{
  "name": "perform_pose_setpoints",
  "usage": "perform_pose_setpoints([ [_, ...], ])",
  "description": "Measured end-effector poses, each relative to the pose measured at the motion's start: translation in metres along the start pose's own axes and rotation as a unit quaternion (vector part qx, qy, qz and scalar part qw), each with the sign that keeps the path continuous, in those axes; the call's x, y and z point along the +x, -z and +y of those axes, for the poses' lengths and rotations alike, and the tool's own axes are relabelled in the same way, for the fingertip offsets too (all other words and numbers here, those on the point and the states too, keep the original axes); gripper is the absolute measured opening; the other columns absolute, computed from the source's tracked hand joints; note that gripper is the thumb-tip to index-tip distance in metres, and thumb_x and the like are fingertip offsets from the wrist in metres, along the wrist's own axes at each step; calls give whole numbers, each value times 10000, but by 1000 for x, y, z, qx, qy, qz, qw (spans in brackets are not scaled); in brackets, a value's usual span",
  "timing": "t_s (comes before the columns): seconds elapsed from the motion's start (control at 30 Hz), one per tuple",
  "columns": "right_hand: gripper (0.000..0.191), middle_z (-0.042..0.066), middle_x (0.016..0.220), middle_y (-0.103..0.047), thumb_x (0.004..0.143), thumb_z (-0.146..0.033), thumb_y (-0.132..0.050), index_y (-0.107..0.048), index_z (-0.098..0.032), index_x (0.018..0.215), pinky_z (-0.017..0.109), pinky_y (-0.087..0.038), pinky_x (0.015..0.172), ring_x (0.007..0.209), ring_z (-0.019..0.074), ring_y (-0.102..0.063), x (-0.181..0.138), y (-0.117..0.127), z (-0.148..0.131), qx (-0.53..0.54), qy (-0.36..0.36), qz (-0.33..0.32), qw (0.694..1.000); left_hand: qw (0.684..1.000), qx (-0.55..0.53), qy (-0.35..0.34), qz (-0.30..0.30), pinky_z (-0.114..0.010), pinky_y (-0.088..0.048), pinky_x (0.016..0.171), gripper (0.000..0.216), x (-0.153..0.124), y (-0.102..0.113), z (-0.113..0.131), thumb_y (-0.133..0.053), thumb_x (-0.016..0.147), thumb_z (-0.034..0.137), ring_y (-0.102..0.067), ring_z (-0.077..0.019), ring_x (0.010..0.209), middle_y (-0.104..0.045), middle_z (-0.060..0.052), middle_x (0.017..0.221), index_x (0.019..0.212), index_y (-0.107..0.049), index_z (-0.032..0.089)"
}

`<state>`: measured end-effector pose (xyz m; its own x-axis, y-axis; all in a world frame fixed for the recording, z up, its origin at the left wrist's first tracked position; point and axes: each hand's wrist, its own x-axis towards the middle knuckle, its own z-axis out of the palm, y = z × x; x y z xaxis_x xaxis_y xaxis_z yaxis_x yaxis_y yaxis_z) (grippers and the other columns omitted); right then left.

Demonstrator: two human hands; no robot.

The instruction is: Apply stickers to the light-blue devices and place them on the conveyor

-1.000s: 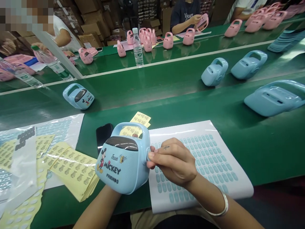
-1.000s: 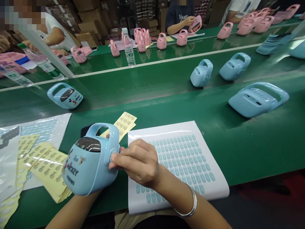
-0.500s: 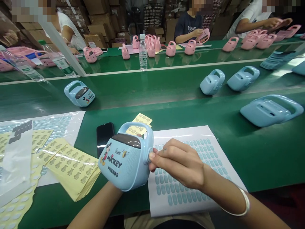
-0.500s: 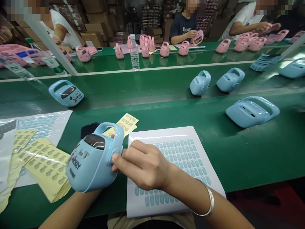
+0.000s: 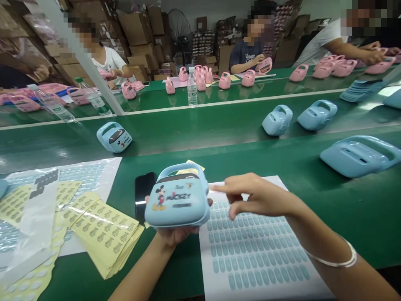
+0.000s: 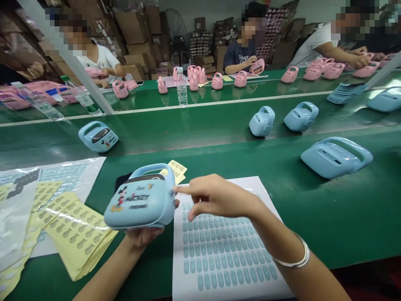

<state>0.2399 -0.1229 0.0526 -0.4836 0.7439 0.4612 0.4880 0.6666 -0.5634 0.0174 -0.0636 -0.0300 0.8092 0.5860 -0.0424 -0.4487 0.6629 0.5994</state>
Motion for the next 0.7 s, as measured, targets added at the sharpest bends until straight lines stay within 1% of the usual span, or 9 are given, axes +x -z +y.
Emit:
perform_pose_setpoints([
  [0.03,443,-31,675,-541,780,-428,-625,-552,-211,1160,193,-429,487,560,83,-486,-4,8,6,26,-20,32,999,1000,0,-14,-5,-358,-519,637,859,0,-3,2,-513,613,714,-510,-348,1096,-432,-124,1330,1334,-291,303],
  [0.1,434,-15,703,-547,745,-512,-619,-602,-217,1064,209,-429,476,561,88,-491,-9,17,12,51,-49,144,987,999,23,-35,-8,-379,-513,714,877,1,-9,5,-618,572,624,-562,-311,1014,-466,-111,1297,1324,-313,292],
  [0.17,326,-5,701,-542,753,-489,-628,-632,-205,912,221,-423,475,559,89,-487,-10,17,9,42,-51,253,965,994,94,-54,6,-430,-479,823,866,3,-13,7,-697,559,497,-543,-314,1047,-488,-104,1269,1313,-331,279],
  [0.23,224,-14,655,-521,760,-405,-663,-615,-188,783,220,-402,459,543,84,-476,-6,8,1,-1,-14,309,951,976,195,-84,44,-484,-416,914,881,5,-16,6,-749,539,415,-479,-337,1129,-487,-91,1263,1305,-334,288],
  [0.33,167,-25,589,-495,753,-272,-701,-586,-157,714,226,-370,425,506,81,-465,2,-12,-15,-134,96,299,940,933,324,-121,103,-523,-339,981,923,7,-19,0,-784,511,405,-443,-343,1160,-482,-83,1257,1306,-329,290],
  [0.4,118,-28,542,-477,780,-184,-667,-596,-131,702,240,-335,393,471,83,-448,8,-25,-21,-247,173,264,916,910,372,-122,135,-525,-325,994,931,7,-21,-5,-778,520,427,-445,-338,1161,-479,-90,1257,1315,-317,280],
  [0.47,151,-33,503,-452,809,-88,-582,-605,-121,663,249,-302,373,443,83,-428,12,-35,-21,-323,226,227,890,889,411,-122,163,-523,-311,1010,936,6,-22,-8,-773,525,429,-424,-336,1187,-451,-95,1288,1320,-303,277],
  [0.57,264,-37,487,-425,816,-22,-497,-598,-129,597,246,-282,367,423,75,-411,14,-43,-16,-354,253,206,876,852,470,-124,194,-519,-278,1037,925,4,-22,-10,-763,529,404,-366,-337,1241,-377,-102,1354,1319,-300,271],
  [0.7,214,-33,501,-436,810,-41,-546,-617,-107,619,239,-277,366,423,64,-411,16,-47,-8,-372,260,225,862,834,498,-110,211,-520,-284,1032,903,4,-23,-9,-754,531,338,-381,-327,1230,-389,-103,1339,1311,-304,270],
])
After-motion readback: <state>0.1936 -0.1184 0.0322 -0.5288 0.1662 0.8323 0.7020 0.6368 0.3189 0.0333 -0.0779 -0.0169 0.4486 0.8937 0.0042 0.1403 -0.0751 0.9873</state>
